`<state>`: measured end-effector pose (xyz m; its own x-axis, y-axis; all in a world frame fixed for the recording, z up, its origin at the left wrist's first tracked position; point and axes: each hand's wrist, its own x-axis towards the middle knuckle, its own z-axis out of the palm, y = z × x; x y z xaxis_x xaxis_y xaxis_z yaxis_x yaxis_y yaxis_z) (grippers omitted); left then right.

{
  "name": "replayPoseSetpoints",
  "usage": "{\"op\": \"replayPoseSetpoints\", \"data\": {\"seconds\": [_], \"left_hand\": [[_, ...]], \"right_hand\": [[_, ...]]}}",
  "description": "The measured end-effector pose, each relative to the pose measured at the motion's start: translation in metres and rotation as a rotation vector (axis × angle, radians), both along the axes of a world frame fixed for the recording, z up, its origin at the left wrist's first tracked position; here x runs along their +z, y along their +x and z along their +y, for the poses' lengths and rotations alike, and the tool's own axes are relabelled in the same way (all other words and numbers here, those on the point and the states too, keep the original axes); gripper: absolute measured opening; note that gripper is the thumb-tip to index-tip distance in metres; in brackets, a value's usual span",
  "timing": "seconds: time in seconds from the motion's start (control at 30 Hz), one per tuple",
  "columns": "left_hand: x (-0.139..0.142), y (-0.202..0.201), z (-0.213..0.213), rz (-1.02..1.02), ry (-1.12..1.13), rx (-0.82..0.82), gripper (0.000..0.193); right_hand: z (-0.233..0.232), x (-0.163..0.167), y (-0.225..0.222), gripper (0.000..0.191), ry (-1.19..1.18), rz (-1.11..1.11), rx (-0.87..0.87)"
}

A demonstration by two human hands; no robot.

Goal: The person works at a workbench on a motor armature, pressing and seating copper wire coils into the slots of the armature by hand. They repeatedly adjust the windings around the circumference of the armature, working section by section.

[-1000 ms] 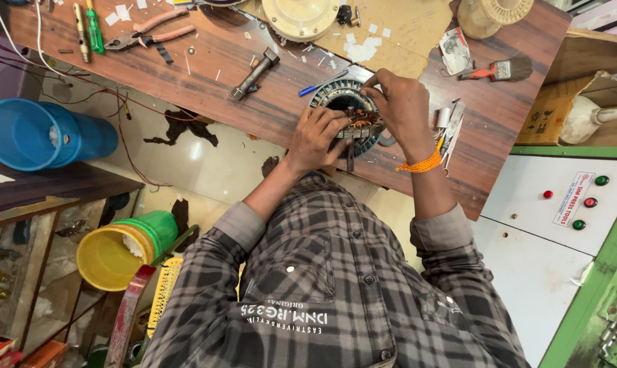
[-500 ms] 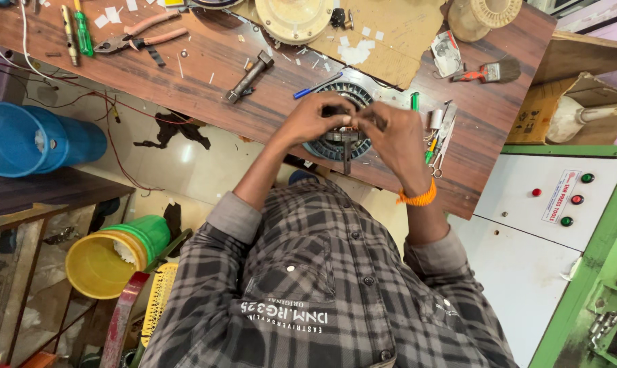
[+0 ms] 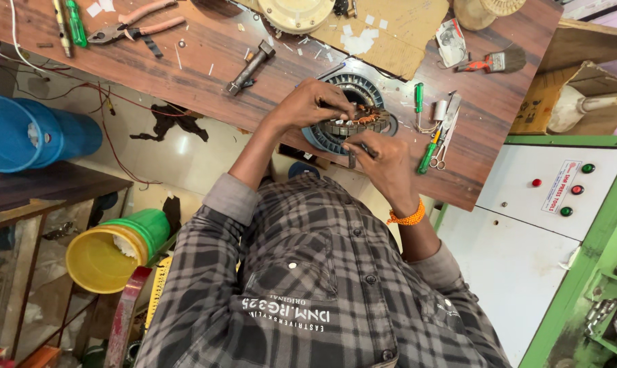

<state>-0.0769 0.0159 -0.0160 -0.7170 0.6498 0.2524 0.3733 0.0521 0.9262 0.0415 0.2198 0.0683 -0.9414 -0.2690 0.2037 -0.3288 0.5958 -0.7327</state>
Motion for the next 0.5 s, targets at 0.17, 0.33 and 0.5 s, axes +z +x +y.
{"op": "replayPoseSetpoints", "data": {"seconds": [0.17, 0.33, 0.5], "left_hand": [[0.012, 0.005, -0.001, -0.004, 0.018, 0.013, 0.02], [0.038, 0.033, -0.009, 0.269, -0.266, 0.13, 0.04], [0.035, 0.066, 0.008, 0.583, -0.325, 0.365, 0.049]], "right_hand": [[0.006, -0.038, 0.009, 0.006, 0.097, 0.004, 0.008], [0.026, -0.083, 0.026, 0.001, 0.129, -0.042, -0.026], [0.062, -0.087, 0.039, 0.008, -0.211, -0.286, -0.225]]}}
